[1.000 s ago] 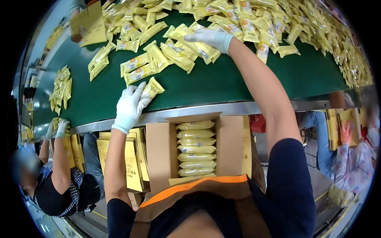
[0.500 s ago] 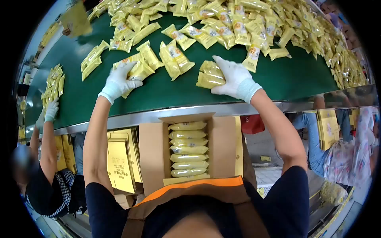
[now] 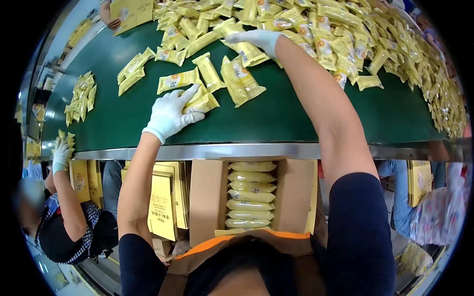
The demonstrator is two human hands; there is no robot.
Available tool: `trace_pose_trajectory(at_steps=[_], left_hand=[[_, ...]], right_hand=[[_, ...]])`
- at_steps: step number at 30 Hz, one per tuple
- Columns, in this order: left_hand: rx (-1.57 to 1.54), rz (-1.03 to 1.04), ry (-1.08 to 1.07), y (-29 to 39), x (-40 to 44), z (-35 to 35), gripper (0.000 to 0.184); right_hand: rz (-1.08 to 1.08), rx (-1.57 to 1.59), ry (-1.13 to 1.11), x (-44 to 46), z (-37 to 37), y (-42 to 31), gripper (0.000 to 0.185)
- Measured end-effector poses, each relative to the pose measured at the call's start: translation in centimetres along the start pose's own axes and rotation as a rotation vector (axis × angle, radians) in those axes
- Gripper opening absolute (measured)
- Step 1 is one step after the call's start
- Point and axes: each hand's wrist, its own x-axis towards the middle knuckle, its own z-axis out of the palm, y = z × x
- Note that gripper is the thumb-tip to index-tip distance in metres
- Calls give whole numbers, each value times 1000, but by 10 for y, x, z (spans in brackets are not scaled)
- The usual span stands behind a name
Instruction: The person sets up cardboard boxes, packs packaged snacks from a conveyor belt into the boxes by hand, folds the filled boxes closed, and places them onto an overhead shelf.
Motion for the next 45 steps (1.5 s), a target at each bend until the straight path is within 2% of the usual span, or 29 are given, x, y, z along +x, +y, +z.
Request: trace_pose_trajectory(at_steps=[2, 4, 6, 10, 12, 13, 14, 15, 16, 18, 20, 22, 24, 26, 28, 29, 30, 34, 36, 37, 38, 40, 42, 45], left_hand=[[115, 81, 215, -6, -6, 15, 84], [57, 121, 280, -3, -9, 14, 84], [-47, 36, 203, 4, -14, 11, 85], [8, -3, 212, 4, -19, 19, 95], [17, 18, 190, 4, -24, 21, 97], [15, 26, 173, 2, -25, 20, 98], [17, 33, 158, 1, -26, 18, 98], [-4, -17, 39, 1, -24, 4, 102], [-145, -11, 6, -11, -19, 0, 105], [-322, 55, 93, -43, -6, -8, 108], [-230, 52, 78, -50, 17, -39, 109], [-224, 8, -1, -61, 46, -35, 112], [-102, -8, -92, -57, 63, -22, 113], [-28, -59, -163, -42, 60, -28, 111], [168, -4, -87, -23, 35, -24, 107], [207, 103, 69, -24, 20, -13, 104], [152, 112, 146, -23, 13, -4, 102], [16, 0, 93, -22, 11, -1, 103], [36, -25, 117, -26, 13, 3, 105], [64, -22, 165, -33, 15, 9, 106], [89, -19, 211, -38, 19, 12, 107], [29, -137, -83, -34, 34, -1, 125], [103, -234, -271, -11, 38, -22, 131], [285, -208, -212, -1, 25, -14, 132]], right_hand=[[153, -349, -190, 0, 17, -30, 101], [131, -507, -157, -13, 28, -46, 109], [102, -546, -150, -4, 24, -34, 115], [59, -795, -234, -43, 9, -41, 123], [68, -706, -225, -61, -12, -14, 115], [73, -454, -278, -86, -19, -11, 101], [96, -374, -394, -103, -25, -16, 89], [104, -405, -381, -113, -33, -10, 86], [112, -432, -367, -121, -42, -2, 83], [78, -220, -312, -131, -53, 13, 80], [84, -55, -324, -135, -58, 21, 81], [148, 70, -379, -131, -58, 19, 86], [114, -183, -241, -131, -42, 6, 94], [126, -393, -252, -127, -31, 0, 101], [53, -605, -276, -140, -22, -3, 93], [4, -751, -267, -150, -13, -7, 85], [-51, -897, -254, -157, -5, -10, 78], [-152, -971, -48, -189, -13, -8, 74], [-253, -1033, 172, -234, -23, -4, 71], [-259, -1021, 224, -251, -27, 10, 72], [-158, -1105, 230, -262, -26, 19, 73], [-198, -1110, 411, -270, -21, 75, 77], [-201, -1071, 374, -280, -21, 66, 82], [-162, -1093, 289, -289, -19, 54, 94]])
